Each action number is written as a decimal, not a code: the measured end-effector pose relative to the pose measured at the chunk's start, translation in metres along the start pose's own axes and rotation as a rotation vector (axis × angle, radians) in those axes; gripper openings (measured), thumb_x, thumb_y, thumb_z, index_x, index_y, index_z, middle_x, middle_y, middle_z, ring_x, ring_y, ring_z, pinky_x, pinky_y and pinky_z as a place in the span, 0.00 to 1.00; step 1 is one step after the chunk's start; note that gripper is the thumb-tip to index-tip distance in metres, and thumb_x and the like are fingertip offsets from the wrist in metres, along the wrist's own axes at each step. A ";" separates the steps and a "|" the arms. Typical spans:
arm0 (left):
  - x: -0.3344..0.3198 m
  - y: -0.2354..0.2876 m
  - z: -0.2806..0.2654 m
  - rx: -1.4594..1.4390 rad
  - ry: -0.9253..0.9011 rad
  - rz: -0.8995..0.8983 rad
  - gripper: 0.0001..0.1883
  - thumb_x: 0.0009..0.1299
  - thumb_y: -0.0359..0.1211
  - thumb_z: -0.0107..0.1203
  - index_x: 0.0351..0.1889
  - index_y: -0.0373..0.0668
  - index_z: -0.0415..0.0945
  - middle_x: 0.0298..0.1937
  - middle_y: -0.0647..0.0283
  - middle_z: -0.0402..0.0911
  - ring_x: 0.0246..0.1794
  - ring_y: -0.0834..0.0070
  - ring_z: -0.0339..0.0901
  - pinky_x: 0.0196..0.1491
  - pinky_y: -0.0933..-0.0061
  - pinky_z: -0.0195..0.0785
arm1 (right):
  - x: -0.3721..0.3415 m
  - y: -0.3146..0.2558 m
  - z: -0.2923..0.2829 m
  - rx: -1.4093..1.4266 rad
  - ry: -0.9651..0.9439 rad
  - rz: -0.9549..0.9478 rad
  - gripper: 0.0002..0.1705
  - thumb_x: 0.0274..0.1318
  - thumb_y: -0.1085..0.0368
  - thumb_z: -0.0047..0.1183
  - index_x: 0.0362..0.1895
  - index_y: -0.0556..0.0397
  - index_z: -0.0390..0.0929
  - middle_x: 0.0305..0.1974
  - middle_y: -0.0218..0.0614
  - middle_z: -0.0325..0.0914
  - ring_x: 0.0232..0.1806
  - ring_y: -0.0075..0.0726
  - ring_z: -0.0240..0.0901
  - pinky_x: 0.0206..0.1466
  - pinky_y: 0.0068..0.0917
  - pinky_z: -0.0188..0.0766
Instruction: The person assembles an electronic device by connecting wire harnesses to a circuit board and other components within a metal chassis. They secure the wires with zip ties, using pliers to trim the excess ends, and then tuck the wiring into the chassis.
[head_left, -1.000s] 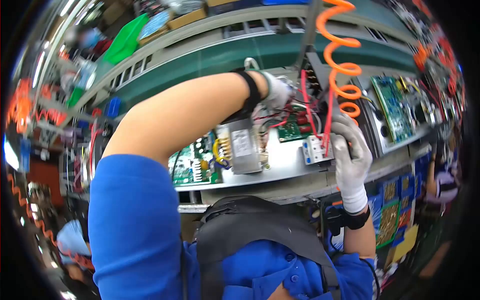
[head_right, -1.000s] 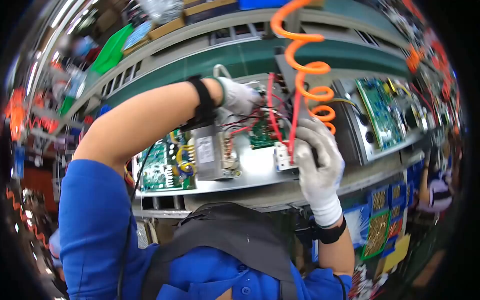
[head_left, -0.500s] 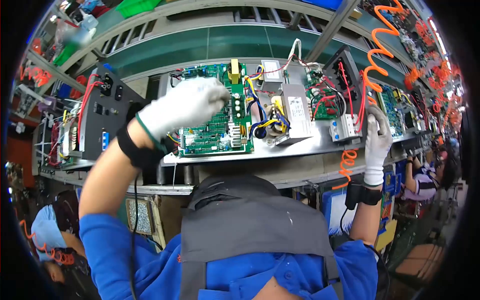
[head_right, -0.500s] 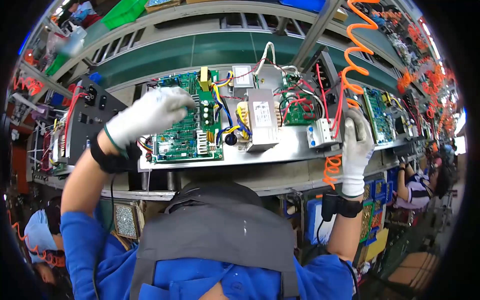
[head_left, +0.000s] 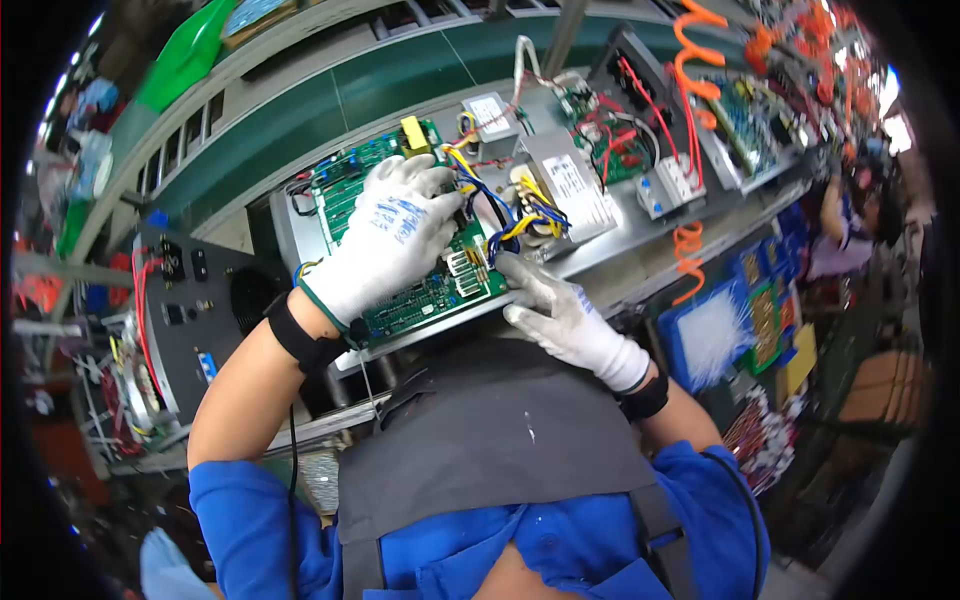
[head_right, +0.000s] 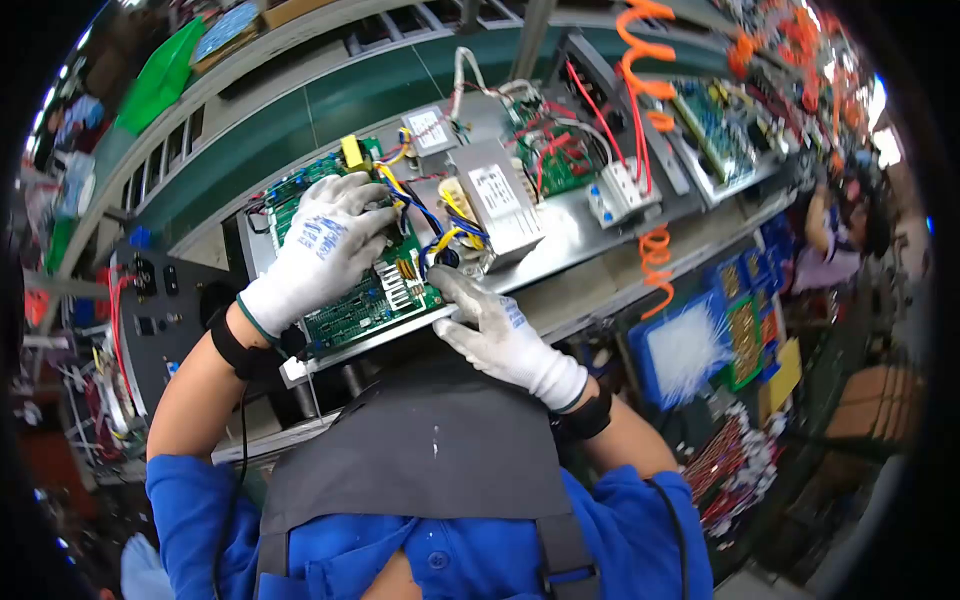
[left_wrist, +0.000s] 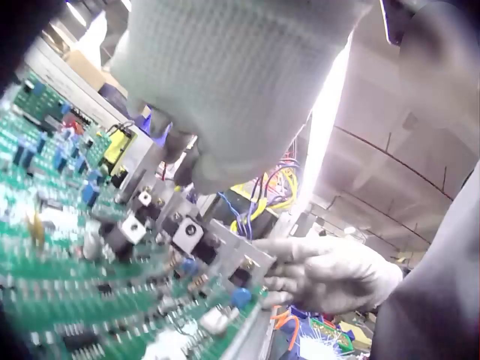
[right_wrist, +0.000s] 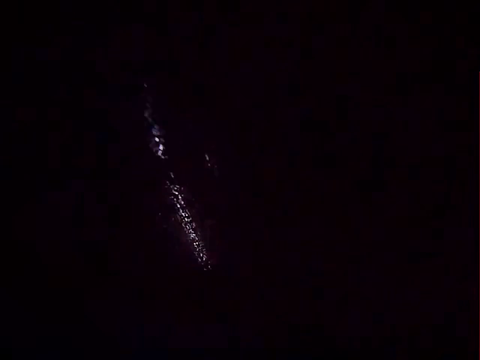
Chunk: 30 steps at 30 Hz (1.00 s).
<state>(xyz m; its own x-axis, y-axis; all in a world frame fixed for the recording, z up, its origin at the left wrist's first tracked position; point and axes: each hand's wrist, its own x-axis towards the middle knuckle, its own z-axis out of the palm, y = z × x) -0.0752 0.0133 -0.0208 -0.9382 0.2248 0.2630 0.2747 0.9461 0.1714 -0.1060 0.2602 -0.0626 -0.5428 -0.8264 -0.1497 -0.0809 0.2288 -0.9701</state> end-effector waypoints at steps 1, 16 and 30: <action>0.004 -0.004 0.003 -0.031 -0.053 0.021 0.15 0.60 0.34 0.57 0.45 0.41 0.79 0.53 0.56 0.75 0.60 0.56 0.66 0.63 0.55 0.56 | 0.000 0.012 -0.002 0.116 -0.003 -0.004 0.33 0.62 0.62 0.50 0.67 0.64 0.57 0.63 0.46 0.64 0.63 0.36 0.62 0.63 0.29 0.60; 0.040 0.031 -0.002 0.025 -0.349 -0.388 0.38 0.40 0.50 0.73 0.43 0.35 0.72 0.45 0.52 0.72 0.50 0.54 0.69 0.53 0.57 0.61 | 0.028 0.032 -0.038 0.696 -0.363 -0.027 0.26 0.66 0.60 0.46 0.63 0.59 0.59 0.41 0.31 0.71 0.40 0.21 0.65 0.45 0.22 0.67; 0.059 -0.003 -0.015 -0.246 -0.504 -0.603 0.16 0.59 0.35 0.62 0.40 0.35 0.76 0.30 0.58 0.81 0.31 0.71 0.78 0.38 0.70 0.70 | 0.033 0.029 -0.035 0.737 -0.443 0.091 0.41 0.67 0.55 0.46 0.70 0.67 0.41 0.61 0.48 0.63 0.56 0.39 0.71 0.56 0.32 0.71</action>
<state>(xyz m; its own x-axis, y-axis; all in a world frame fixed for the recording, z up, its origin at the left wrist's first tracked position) -0.1280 0.0206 0.0084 -0.9053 -0.1725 -0.3882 -0.3230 0.8731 0.3653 -0.1551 0.2578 -0.0894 -0.1323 -0.9806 -0.1449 0.5930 0.0388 -0.8043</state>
